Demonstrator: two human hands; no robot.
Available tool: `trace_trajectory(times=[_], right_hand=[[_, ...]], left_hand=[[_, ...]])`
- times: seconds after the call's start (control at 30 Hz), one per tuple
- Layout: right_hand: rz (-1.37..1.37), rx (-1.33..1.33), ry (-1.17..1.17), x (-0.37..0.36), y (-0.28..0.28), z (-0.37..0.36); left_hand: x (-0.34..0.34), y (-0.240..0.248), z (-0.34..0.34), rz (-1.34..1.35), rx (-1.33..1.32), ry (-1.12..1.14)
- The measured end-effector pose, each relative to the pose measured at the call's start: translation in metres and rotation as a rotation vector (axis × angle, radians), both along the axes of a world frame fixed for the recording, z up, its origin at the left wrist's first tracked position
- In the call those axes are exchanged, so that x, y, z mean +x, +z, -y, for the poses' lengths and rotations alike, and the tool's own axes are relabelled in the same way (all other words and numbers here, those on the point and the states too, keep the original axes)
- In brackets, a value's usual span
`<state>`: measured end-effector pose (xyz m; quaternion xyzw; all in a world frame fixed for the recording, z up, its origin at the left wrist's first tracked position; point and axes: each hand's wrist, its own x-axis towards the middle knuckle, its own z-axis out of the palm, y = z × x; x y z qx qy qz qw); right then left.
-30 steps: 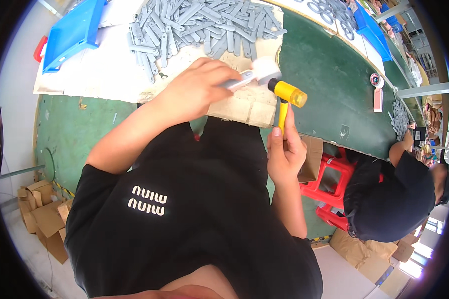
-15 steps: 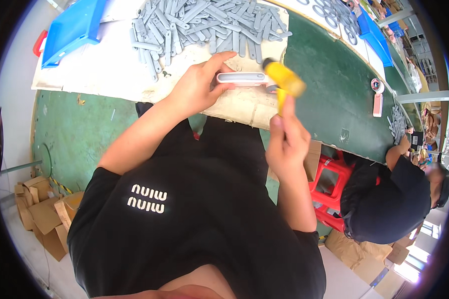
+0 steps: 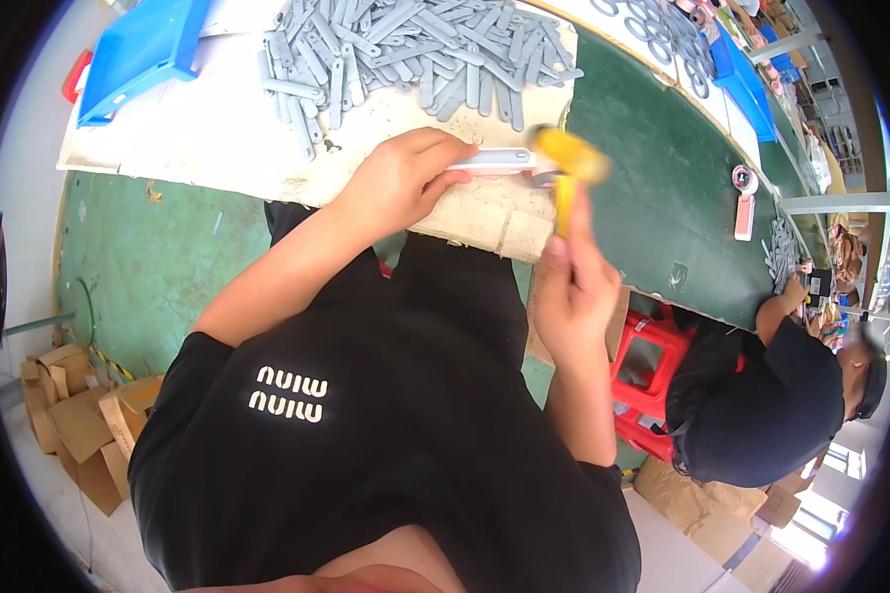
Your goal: Using a small yellow hammer to assemble small gray components on a workbench.
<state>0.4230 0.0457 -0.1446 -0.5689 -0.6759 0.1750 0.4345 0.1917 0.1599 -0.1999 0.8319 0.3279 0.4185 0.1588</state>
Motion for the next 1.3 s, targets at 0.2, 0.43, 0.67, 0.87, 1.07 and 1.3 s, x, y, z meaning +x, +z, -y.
trace_trajectory(times=[0.2, 0.43, 0.67, 0.87, 1.07, 1.3], right_hand=[[0.212, -0.305, -0.077, 0.004, 0.0, -0.009], [-0.122, 0.008, -0.156, 0.021, -0.013, -0.006], [-0.272, -0.085, -0.149, 0.014, -0.006, 0.0], [0.259, -0.199, -0.104, 0.014, 0.005, -0.008], [0.314, -0.013, -0.084, 0.016, -0.017, -0.018], [-0.022, -0.003, -0.197, 0.006, -0.01, -0.003]], left_hand=[[0.006, -0.003, 0.0, 0.042, 0.057, 0.018], [0.007, -0.003, -0.002, 0.043, 0.048, 0.012], [0.005, -0.001, 0.003, 0.063, 0.039, 0.025], [0.002, -0.004, -0.001, 0.066, 0.057, 0.018], [0.006, -0.002, 0.0, 0.065, 0.05, 0.016], [0.006, -0.001, 0.004, 0.069, 0.054, 0.018]])
